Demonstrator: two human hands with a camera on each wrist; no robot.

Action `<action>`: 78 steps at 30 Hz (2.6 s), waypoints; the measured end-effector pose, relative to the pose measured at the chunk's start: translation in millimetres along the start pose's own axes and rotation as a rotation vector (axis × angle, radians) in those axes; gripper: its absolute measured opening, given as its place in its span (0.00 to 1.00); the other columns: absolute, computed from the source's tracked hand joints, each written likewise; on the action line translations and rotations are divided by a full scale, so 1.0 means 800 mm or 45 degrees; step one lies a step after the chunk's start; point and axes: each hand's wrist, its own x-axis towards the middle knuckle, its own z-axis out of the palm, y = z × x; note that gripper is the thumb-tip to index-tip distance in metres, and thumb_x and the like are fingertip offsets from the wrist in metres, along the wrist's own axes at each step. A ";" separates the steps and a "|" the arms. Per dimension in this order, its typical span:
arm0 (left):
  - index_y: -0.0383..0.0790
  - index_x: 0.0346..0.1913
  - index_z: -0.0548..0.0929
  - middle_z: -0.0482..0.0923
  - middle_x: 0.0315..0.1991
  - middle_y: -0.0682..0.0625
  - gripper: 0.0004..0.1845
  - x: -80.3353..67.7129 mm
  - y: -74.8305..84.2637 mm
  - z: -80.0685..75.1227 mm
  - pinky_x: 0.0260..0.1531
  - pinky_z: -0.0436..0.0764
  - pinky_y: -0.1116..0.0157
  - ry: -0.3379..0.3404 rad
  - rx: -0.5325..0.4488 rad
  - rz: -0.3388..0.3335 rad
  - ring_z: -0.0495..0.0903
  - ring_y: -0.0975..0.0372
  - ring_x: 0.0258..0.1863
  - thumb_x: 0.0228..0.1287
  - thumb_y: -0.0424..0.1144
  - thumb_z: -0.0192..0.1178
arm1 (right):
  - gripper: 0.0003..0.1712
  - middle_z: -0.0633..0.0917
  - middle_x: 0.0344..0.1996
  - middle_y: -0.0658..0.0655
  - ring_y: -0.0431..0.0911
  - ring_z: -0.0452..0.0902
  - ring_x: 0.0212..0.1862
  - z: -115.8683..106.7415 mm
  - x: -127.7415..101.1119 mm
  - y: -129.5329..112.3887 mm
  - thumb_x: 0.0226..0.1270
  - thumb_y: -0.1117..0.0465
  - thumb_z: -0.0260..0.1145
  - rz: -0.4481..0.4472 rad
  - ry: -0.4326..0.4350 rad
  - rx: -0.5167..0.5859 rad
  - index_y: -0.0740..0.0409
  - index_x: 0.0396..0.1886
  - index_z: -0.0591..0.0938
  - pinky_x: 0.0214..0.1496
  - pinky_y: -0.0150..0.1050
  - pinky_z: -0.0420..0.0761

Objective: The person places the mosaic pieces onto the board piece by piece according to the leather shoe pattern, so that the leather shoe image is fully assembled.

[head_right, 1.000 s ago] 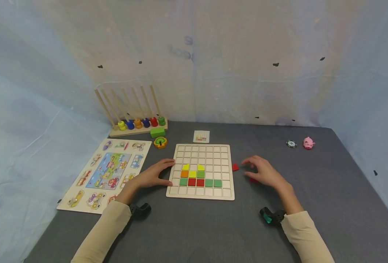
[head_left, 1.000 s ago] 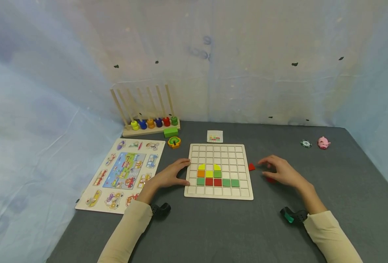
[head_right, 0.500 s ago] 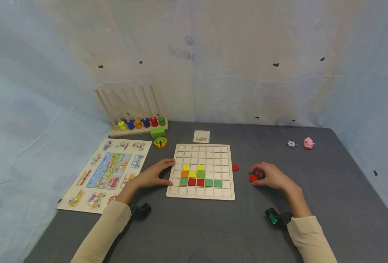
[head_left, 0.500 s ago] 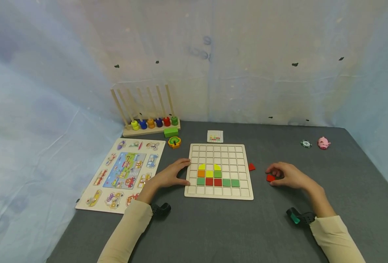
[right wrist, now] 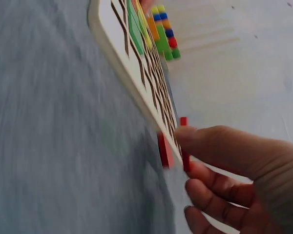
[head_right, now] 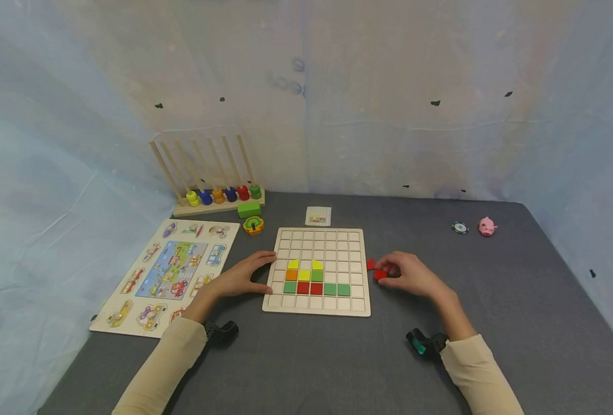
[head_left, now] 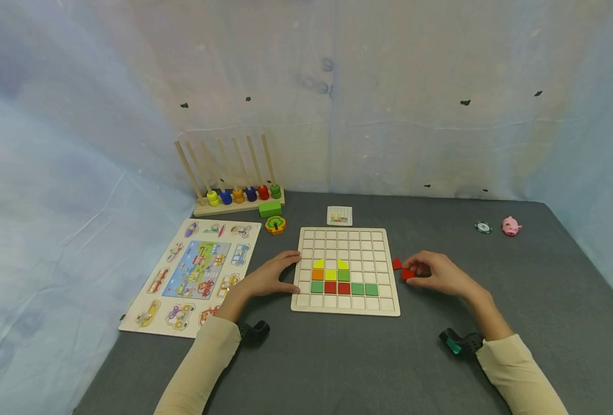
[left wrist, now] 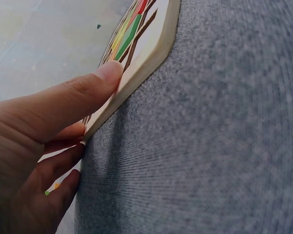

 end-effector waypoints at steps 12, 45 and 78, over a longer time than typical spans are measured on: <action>0.39 0.70 0.62 0.55 0.70 0.48 0.45 0.000 0.000 0.002 0.66 0.57 0.54 0.001 -0.014 -0.020 0.54 0.56 0.69 0.52 0.54 0.67 | 0.14 0.81 0.32 0.52 0.44 0.74 0.32 0.053 0.059 -0.051 0.55 0.60 0.72 -0.241 -0.014 0.100 0.58 0.40 0.81 0.34 0.38 0.76; 0.40 0.70 0.62 0.55 0.70 0.49 0.45 0.000 0.005 -0.001 0.66 0.56 0.54 -0.003 0.006 -0.043 0.54 0.56 0.70 0.52 0.55 0.67 | 0.09 0.78 0.35 0.57 0.40 0.66 0.25 0.035 0.058 -0.019 0.59 0.72 0.65 -0.189 0.204 -0.028 0.62 0.39 0.79 0.26 0.34 0.69; 0.40 0.70 0.61 0.55 0.70 0.48 0.45 -0.001 0.004 -0.001 0.66 0.56 0.54 -0.011 -0.009 -0.038 0.54 0.56 0.70 0.52 0.55 0.67 | 0.05 0.82 0.28 0.48 0.38 0.77 0.30 0.024 0.040 -0.002 0.57 0.63 0.70 0.003 0.240 -0.039 0.55 0.34 0.83 0.33 0.36 0.78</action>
